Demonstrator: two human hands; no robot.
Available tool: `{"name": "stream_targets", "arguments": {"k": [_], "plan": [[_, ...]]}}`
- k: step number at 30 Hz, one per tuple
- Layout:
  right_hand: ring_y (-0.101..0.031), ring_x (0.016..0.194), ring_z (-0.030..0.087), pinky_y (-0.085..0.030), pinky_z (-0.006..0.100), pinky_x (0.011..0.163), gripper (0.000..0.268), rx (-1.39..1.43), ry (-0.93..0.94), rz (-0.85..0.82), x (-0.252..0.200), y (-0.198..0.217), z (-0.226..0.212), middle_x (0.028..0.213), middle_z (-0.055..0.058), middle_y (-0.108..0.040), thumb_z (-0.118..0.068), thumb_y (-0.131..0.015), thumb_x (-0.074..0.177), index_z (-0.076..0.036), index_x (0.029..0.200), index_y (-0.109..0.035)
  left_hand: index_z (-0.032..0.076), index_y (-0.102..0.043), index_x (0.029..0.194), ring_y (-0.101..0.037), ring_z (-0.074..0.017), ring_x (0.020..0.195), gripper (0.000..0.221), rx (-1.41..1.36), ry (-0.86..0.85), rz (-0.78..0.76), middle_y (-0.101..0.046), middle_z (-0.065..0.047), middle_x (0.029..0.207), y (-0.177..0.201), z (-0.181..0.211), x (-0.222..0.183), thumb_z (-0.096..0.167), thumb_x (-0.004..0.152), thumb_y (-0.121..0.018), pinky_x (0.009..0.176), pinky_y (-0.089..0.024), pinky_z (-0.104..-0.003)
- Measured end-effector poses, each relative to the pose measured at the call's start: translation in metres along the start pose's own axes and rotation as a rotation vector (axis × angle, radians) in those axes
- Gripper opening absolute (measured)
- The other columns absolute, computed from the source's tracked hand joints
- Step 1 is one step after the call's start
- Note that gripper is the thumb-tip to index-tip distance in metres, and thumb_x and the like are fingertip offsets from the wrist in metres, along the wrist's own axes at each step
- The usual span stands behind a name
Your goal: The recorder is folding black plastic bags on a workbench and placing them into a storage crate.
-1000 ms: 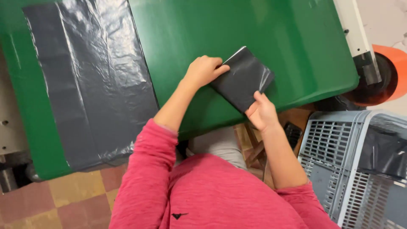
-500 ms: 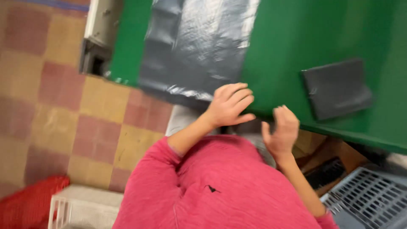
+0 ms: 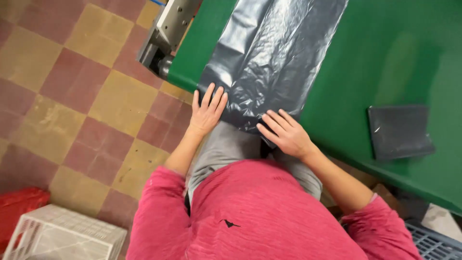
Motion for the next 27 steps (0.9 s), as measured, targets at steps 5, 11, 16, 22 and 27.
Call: {"name": "stream_targets", "arguments": {"k": [5, 11, 16, 22, 27], "plan": [[-0.068, 0.121, 0.032, -0.051, 0.039, 0.107, 0.048, 0.742, -0.433, 0.024, -0.020, 0.042, 0.013, 0.128, 0.014, -0.071, 0.007, -0.062, 0.081, -0.006, 0.127, -0.066, 0.008, -0.059, 0.141, -0.046, -0.0305, 0.146, 0.078, -0.371, 0.032, -0.166, -0.054, -0.012, 0.151, 0.053, -0.014, 0.005, 0.019, 0.065, -0.076, 0.117, -0.036, -0.061], [-0.070, 0.107, 0.022, -0.052, 0.033, 0.098, 0.031, 0.875, -0.948, 0.000, -0.108, 0.065, 0.071, 0.111, 0.012, -0.075, 0.006, -0.060, 0.089, -0.002, 0.118, -0.069, 0.011, -0.072, 0.108, -0.069, -0.0307, 0.108, 0.055, -0.935, 0.170, -0.210, -0.073, -0.009, 0.114, 0.096, -0.018, 0.085, 0.004, 0.054, -0.077, 0.088, -0.052, -0.041], [-0.062, 0.103, 0.016, -0.049, 0.030, 0.094, 0.022, 0.651, -1.028, 0.408, -0.106, 0.023, 0.213, 0.110, 0.011, -0.068, -0.007, -0.074, 0.098, 0.005, 0.114, -0.065, 0.004, -0.069, 0.109, -0.073, -0.0272, 0.089, 0.029, -1.287, 0.397, -0.115, -0.074, -0.013, 0.101, -0.006, -0.026, 0.231, -0.001, 0.081, -0.071, 0.078, -0.055, -0.034], [-0.059, 0.078, 0.010, -0.049, 0.026, 0.072, 0.016, 0.698, -1.158, 0.569, -0.052, -0.034, 0.348, 0.086, 0.000, -0.067, -0.011, -0.076, 0.094, 0.001, 0.105, -0.072, 0.003, -0.069, 0.106, -0.069, -0.0388, 0.083, 0.021, -1.085, 0.476, -0.097, -0.072, -0.021, 0.092, -0.164, -0.020, 0.334, 0.018, 0.092, -0.072, 0.073, -0.052, -0.044], [-0.070, 0.093, 0.021, -0.054, 0.032, 0.086, 0.018, 0.406, -1.068, 0.462, -0.054, -0.076, 0.388, 0.102, 0.009, -0.072, -0.012, -0.072, 0.093, -0.003, 0.108, -0.073, 0.004, -0.069, 0.106, -0.067, -0.0451, 0.091, 0.025, -0.906, 0.453, -0.061, -0.072, -0.023, 0.097, -0.202, -0.011, 0.353, 0.022, 0.090, -0.071, 0.078, -0.052, -0.052]]}}
Point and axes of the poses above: each hand's wrist, its own x-axis towards the middle knuckle, its own y-axis out of the back of the hand, z = x × y, the point moved 2 cm from there along x, towards the middle knuckle
